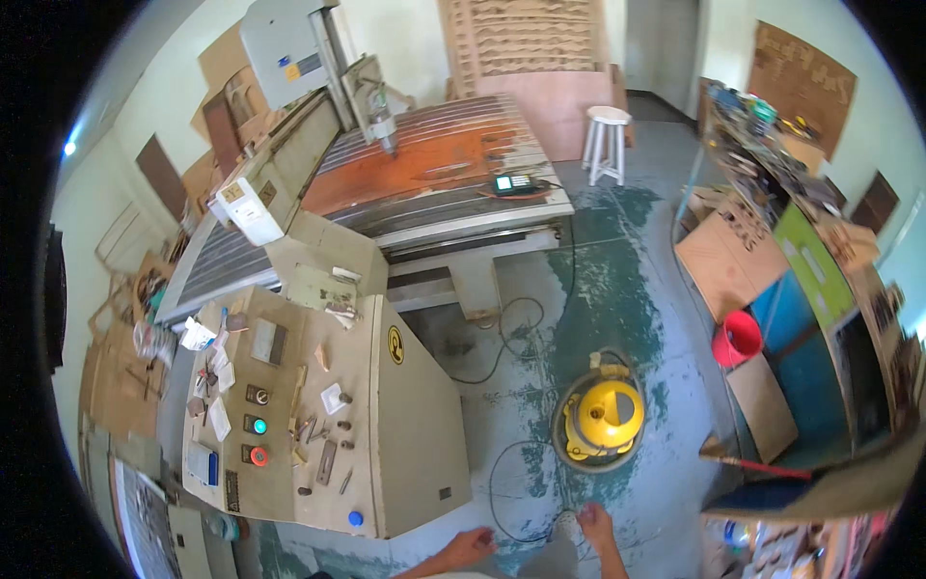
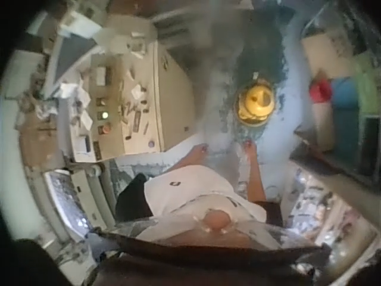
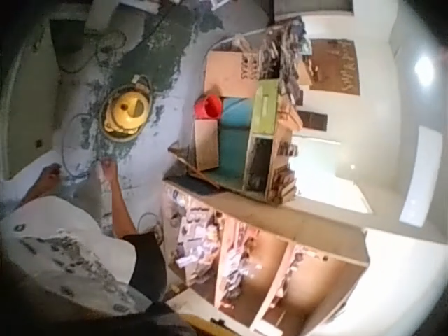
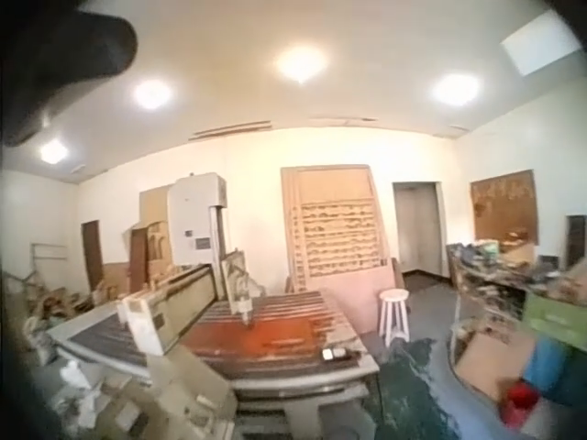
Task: Operating a CNC machine to cut shoe sole templates from a wooden board.
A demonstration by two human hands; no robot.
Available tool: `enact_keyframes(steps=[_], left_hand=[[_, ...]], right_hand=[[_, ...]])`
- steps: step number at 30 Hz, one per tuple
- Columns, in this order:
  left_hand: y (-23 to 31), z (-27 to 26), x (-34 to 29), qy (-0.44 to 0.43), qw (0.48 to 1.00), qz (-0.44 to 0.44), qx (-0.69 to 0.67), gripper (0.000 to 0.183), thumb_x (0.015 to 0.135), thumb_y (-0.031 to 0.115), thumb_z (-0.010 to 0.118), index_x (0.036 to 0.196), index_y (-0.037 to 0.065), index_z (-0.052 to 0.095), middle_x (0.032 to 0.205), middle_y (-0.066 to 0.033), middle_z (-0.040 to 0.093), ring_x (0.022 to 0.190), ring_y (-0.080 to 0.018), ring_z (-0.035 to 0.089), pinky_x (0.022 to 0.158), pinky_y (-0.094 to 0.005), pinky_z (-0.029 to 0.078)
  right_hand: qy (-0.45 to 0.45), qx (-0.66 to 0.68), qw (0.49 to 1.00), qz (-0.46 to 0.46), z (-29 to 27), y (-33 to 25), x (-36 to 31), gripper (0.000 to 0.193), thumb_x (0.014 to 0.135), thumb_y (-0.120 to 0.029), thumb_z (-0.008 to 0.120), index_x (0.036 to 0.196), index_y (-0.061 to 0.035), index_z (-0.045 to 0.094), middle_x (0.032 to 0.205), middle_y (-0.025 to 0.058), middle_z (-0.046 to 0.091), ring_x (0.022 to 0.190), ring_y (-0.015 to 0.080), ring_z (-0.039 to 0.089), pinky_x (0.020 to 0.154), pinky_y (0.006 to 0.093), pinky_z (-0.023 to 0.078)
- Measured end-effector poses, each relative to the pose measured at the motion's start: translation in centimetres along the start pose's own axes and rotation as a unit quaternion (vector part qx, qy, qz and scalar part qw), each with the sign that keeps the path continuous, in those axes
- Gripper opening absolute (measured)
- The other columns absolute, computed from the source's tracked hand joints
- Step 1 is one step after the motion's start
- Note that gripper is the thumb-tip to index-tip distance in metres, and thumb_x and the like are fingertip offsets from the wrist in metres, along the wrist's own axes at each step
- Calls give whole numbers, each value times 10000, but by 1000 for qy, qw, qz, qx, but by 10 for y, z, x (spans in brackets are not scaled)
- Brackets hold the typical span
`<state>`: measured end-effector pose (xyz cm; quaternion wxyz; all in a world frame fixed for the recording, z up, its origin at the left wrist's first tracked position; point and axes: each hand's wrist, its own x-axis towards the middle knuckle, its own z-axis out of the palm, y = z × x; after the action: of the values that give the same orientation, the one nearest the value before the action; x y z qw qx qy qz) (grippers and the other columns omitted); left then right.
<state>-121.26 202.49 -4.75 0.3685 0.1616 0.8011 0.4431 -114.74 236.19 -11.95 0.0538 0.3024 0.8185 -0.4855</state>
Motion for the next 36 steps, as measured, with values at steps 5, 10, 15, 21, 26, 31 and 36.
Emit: enact_keyframes(steps=[5,10,15,21,26,31,36], left_hand=[[122,-80,168,110,982,3,-150,499,834,332,711,1187,18,551,953,-113,679,865,-205,662,786,-346,525],[96,-187,342,114,983,-72,-123,527,834,310,713,1226,10,529,970,-125,676,885,-184,656,794,-325,517],[69,-300,484,129,975,-122,-131,528,834,303,711,1221,-5,529,932,-118,669,875,-183,640,778,-311,510],[114,-380,501,182,904,-287,-259,506,820,303,717,1179,-16,558,940,-129,670,873,-198,639,770,-317,509],[167,-404,555,224,926,-252,-173,465,819,331,718,1128,4,598,975,-152,681,891,-213,654,784,-326,518],[254,-425,702,319,917,-40,-235,548,850,344,697,1233,-7,525,1015,-124,655,927,-194,634,802,-313,512],[359,-446,850,404,759,-119,-497,758,881,436,647,1378,-26,309,1146,-125,564,1034,-195,558,852,-324,462]], right_hand=[[-43,-25,982,-184,-57,-210,246,366,842,-215,674,1125,2,591,921,136,671,847,226,656,739,330,513],[-6,-31,960,-279,-81,-403,510,387,802,-249,703,1065,14,596,910,155,671,822,275,661,734,379,520],[8,-120,954,-275,-69,-515,754,467,761,-290,714,1101,9,602,974,185,656,862,335,639,782,409,506],[-62,-176,945,-270,-53,-606,890,664,702,-320,773,1213,26,529,1178,226,577,1126,363,545,932,419,459],[-118,-422,792,-426,-11,-659,917,1069,538,-371,855,1383,-10,308,1312,192,449,1230,376,442,1012,518,370],[-216,-491,708,-459,-3,-680,940,1077,531,-343,844,1378,29,293,1290,223,450,1216,385,445,1014,521,365],[-224,-266,793,-501,-44,-678,954,1026,494,-312,845,1297,66,331,1197,280,472,1114,438,479,945,484,426]])
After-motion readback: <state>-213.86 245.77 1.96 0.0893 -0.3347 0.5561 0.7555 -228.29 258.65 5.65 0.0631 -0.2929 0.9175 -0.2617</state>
